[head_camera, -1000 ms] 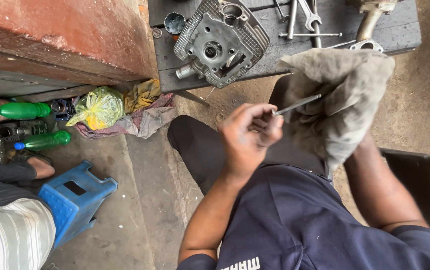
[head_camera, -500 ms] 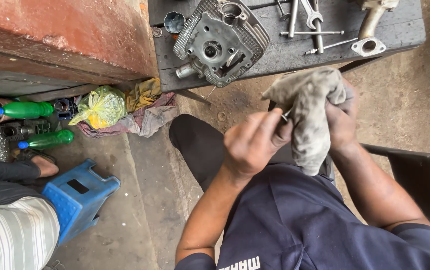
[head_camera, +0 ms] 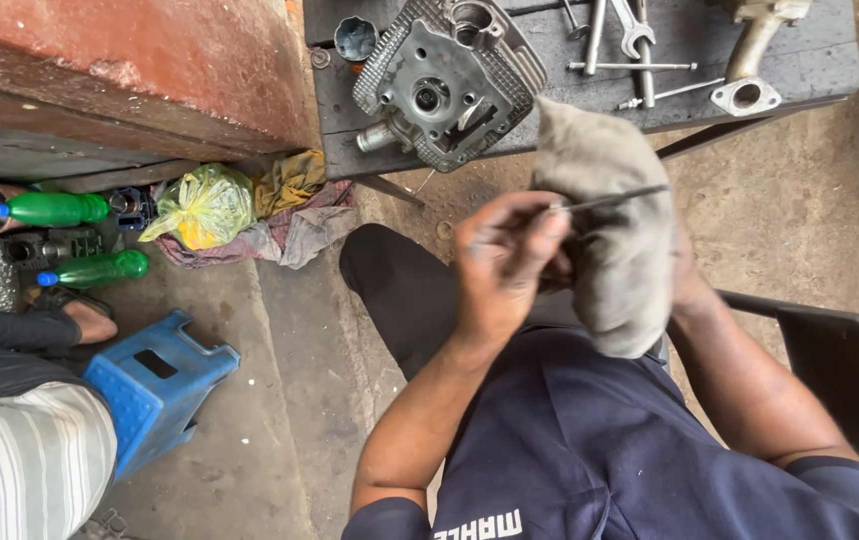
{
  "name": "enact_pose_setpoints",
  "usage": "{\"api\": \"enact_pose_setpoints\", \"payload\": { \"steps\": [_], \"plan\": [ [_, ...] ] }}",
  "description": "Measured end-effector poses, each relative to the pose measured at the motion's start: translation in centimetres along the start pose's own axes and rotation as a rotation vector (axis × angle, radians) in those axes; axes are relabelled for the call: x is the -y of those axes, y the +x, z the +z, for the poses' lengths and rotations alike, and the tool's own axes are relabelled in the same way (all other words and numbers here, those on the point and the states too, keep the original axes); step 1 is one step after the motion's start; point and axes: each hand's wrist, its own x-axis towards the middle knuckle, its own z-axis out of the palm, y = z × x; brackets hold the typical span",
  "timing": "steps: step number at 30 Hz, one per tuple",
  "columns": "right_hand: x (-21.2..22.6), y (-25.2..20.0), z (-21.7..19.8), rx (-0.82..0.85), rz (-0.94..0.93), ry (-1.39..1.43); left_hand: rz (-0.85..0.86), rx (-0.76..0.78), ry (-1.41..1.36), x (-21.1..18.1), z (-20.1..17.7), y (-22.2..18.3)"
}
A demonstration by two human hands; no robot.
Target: The recorder is dismantling, cleaning, and inspecting a motorcycle engine cylinder head using various tools.
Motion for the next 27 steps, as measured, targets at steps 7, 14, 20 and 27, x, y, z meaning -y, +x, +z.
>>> {"api": "enact_pose_setpoints", "payload": {
  "steps": [7,14,20,27],
  "plan": [
    [3.7,1.8,2.9,-0.029,-0.019,-0.02,-0.113,0.129,0.035,2.3,0.4,-0.2],
    [3.9,2.5,2.6,-0.041,-0.19,-0.322,-0.075,0.175,0.368,-1.0,1.5,-0.4],
    [4.9,2.6,4.5,-0.167,-0.189,-0.299,0.297,0.147,0.842,-2.6,2.8,-0.2],
    [6.2,3.0,4.8,-0.185,-0.209,-0.355,0.298,0.144,0.939,-2.9,1.6,-0.5]
  ]
}}
